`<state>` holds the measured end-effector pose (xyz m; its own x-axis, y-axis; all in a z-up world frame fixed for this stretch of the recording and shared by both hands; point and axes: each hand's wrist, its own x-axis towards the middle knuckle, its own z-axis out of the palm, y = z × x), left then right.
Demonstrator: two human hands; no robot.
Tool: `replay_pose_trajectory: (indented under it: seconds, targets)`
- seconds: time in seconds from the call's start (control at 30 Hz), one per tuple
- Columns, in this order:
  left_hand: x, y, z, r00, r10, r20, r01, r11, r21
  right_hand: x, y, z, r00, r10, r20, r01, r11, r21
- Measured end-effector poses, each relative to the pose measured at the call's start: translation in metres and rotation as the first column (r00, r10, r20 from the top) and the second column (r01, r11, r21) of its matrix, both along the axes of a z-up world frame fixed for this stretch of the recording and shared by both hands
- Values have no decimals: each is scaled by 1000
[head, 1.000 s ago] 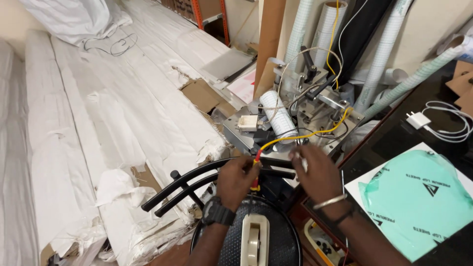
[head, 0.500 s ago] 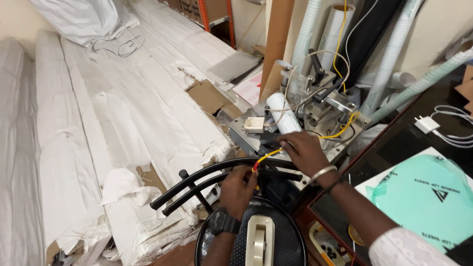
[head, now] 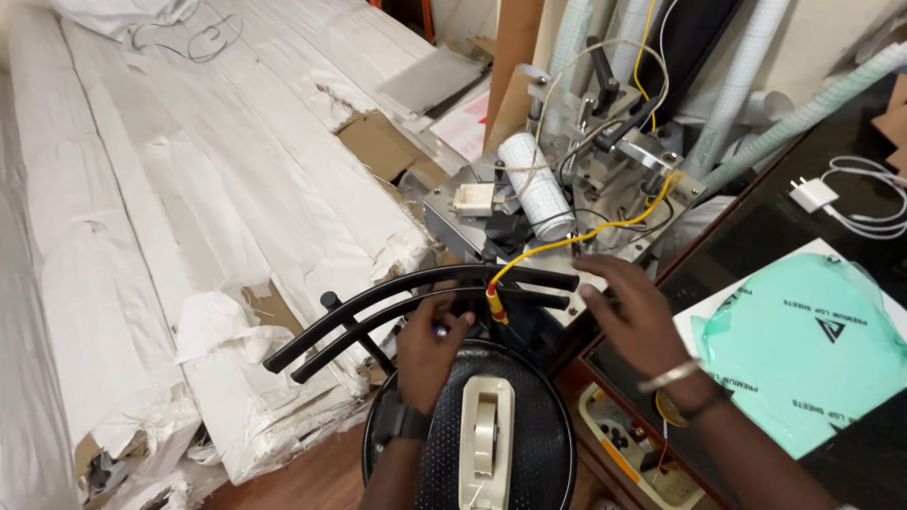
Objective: The person solders wires onto a small round LED light component at a workbench. They hold the component steady with one hand while applying a heated soldering iron and solder wire to the wire joints, occasionally repositioning the component and adjusting the solder spool, then continue soldering additional joints.
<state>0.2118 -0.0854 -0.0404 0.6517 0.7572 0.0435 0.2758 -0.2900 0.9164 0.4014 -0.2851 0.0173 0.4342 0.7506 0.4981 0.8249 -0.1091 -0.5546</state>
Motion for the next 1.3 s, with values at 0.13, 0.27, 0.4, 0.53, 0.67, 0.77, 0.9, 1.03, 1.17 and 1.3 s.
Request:
replay_pose_trajectory:
  seconds: [0.13, 0.27, 0.4, 0.53, 0.67, 0.77, 0.9, 1.03, 1.17, 1.3]
  targets:
    - [-33, -16, -39, 997, 79, 22, -72, 971, -227, -32, -64, -5, 912, -282, -296, 269, 959, -86]
    - [-60, -60, -58, 990, 87, -115, -123, 924, -361, -71, -142, -41, 728, -507, -461, 473, 859, -198]
    - [-55, -115, -31, 978, 18, -207, -85, 945, -316, -90, -192, -76, 621, -716, -320, 581, 694, -426]
    - [-30, -143, -11, 888, -201, -413, 123, 971, -207, -101, -180, -54, 614, -702, -362, 596, 713, -371]
    - [-22, -161, -67, 866, -312, -392, 284, 950, -129, -99, -183, -52, 594, -693, -408, 629, 717, -302]
    - [-17, -180, -124, 713, -419, -562, 455, 887, -84, -103, -193, -58, 561, -702, -438, 647, 702, -297]
    - [-9, -197, -186, 583, -405, -704, 547, 836, -27, -111, -209, -74, 512, -719, -470, 642, 684, -346]
    - [-8, -202, -242, 573, -362, -736, 574, 817, 45, -113, -234, -89, 525, -721, -452, 624, 688, -372]
    - [-21, -202, -233, 584, -354, -731, 581, 811, 71, -119, -252, -90, 569, -733, -372, 644, 679, -352]
    - [-31, -199, -155, 681, -403, -612, 537, 843, 41, -119, -268, -84, 369, -850, -375, 688, 522, -504]
